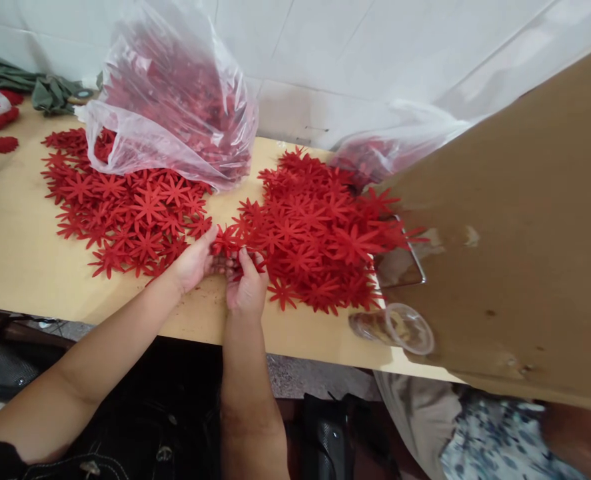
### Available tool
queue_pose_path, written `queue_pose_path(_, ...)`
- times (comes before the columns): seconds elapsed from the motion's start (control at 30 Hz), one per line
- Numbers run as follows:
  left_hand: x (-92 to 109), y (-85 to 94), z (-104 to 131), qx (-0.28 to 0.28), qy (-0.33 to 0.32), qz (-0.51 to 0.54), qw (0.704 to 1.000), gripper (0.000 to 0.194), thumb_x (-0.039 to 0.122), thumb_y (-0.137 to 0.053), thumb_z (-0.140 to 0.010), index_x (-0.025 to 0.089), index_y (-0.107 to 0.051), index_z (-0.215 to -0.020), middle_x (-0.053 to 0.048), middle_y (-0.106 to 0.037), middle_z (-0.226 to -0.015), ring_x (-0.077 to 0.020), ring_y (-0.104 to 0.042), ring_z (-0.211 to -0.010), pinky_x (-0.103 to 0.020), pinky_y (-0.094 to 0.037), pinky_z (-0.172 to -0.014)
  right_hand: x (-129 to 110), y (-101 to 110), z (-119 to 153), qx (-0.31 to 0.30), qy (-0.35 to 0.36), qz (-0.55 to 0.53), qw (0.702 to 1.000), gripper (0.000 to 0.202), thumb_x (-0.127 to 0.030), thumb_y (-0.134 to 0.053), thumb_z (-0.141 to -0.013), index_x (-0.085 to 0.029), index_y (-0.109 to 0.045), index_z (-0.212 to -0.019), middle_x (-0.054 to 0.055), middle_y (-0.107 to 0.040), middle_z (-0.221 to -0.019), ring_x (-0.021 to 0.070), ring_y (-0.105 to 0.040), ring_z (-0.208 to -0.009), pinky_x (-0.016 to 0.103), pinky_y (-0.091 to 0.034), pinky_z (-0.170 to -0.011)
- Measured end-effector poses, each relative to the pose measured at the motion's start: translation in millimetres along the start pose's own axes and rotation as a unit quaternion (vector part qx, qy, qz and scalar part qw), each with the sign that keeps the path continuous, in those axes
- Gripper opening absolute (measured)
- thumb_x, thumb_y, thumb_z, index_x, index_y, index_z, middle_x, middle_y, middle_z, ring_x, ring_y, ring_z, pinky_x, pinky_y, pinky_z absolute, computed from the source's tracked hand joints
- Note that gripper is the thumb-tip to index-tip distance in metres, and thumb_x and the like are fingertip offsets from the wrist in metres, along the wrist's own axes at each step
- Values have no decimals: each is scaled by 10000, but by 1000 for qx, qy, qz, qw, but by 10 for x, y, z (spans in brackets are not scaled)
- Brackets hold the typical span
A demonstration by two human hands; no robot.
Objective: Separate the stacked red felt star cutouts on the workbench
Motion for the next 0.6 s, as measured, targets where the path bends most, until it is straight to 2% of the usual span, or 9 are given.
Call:
queue_pose_path(0.13, -41, 32, -50, 86, -26, -41, 995, 154, 289, -551, -743, 139, -584, -763, -6, -612, -656, -80, -521, -541, -256, -426, -614, -5, 22, 20, 19, 50, -9, 999, 223, -149, -638, -584, -177, -419, -619, -117, -465, -469, 18, -431, -409, 135, -355, -402)
queue_pose_path(0.23, -55, 36, -66, 114, -28, -48, 992, 142, 247, -529, -758, 120, -570, -712, -18, -605, -663, -88, -526, -588, -262, -442, -633, -154, 59, -12, 52, 118, 46, 991, 216, -162, -648, -585, -178, -440, -637, -120, -445, -474, 16, -413, -398, 129, -323, -373)
queue_pose_path(0.37, -46, 16, -56, 100, -41, -65, 992, 108, 228, -528, -752, 126, -558, -729, -26, -603, -706, -89, -537, -618, -241, -434, -609, -690, 128, -243, 97, 208, 122, 966, 145, -141, -597, -633, -185, -460, -617, -111, -434, -452, 29, -407, -375, 149, -340, -359)
queue_pose_path(0.43, -41, 4, -52, 95, -53, -76, 991, 53, 186, -529, -739, 135, -543, -746, -10, -592, -702, -76, -535, -604, -215, -412, -577, -1022, 174, -387, 133, 277, 172, 936, 116, -89, -558, -650, -199, -524, -671, -88, -498, -514, 40, -438, -393, 167, -366, -366)
queue_pose_path(0.47, -41, -4, -51, 91, -57, -83, 991, 27, 162, -525, -735, 136, -534, -737, 1, -580, -676, -67, -526, -583, -202, -398, -562, -1160, 198, -448, 147, 299, 187, 924, 170, -60, -550, -645, -220, -532, -698, -84, -524, -562, 46, -467, -418, 175, -391, -389)
queue_pose_path(0.53, -42, -24, -50, 78, -62, -103, 990, 51, 135, -501, -741, 133, -517, -692, 21, -546, -601, -47, -492, -527, -185, -371, -536, -1345, 243, -520, 166, 340, 218, 900, 246, -31, -549, -632, -254, -553, -737, -78, -556, -658, 45, -473, -434, 189, -412, -418)
queue_pose_path(0.6, -47, -45, -52, 64, -67, -122, 988, 104, 136, -481, -753, 130, -511, -654, 33, -517, -542, -36, -450, -477, -179, -349, -514, -1376, 278, -527, 163, 355, 265, 881, 229, -52, -565, -634, -249, -582, -749, -64, -555, -677, 44, -442, -428, 199, -396, -421)
Point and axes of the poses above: each hand's wrist, its own z-axis away from the middle knuckle, its own y-axis out of the back of the hand, x = y × z, the point moved 2 cm from there along -z, towards the middle knuckle
